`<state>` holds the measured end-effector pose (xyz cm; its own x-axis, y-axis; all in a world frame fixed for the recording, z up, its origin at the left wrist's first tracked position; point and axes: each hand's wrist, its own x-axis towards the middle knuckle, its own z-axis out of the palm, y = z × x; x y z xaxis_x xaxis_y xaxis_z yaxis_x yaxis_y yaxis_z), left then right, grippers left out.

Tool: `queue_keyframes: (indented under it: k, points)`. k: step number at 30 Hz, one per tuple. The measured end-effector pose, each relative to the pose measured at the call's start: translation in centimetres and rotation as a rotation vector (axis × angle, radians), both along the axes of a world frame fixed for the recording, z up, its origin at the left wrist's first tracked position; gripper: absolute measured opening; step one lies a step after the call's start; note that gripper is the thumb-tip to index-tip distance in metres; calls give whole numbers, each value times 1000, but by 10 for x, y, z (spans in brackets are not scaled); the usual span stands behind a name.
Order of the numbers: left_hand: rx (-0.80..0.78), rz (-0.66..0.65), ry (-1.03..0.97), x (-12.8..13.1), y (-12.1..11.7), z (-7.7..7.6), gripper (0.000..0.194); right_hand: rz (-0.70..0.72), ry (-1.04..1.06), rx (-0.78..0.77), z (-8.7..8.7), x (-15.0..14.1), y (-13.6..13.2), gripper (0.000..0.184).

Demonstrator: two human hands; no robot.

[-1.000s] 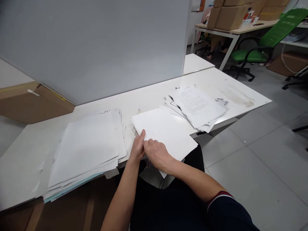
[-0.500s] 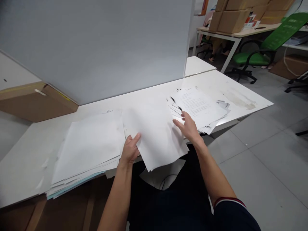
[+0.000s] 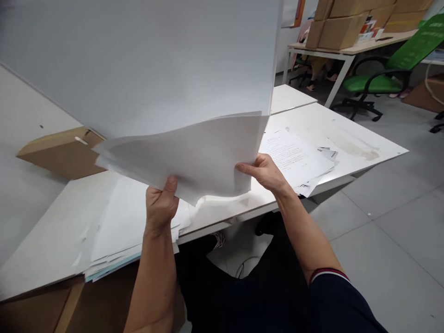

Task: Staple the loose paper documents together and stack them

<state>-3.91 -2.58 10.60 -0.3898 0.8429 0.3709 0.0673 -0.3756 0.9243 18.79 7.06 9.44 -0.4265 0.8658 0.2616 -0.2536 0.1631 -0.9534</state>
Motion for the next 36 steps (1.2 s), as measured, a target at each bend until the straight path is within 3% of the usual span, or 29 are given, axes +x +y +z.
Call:
queue_keyframes:
  k: [5, 9, 16, 21, 28, 36]
  points:
    - [-42, 65, 13, -5, 9, -26, 43, -109, 31, -23, -28, -6, 7, 20]
    - [-83, 92, 17, -8, 12, -35, 41, -76, 40, -50, -34, -8, 9, 22]
    - [-21, 82, -18, -7, 14, -27, 42, -47, -40, -50, -27, -11, 11, 27]
    - [41, 144, -53, -9, 16, -24, 48, -39, -8, -50, -29, -17, 13, 30]
    - [143, 128, -75, -8, 15, -13, 26, -58, -30, -24, -26, -20, 17, 29]
    - [152, 172, -150, -5, 14, -13, 27, 38, -221, -55, -42, -14, 16, 30]
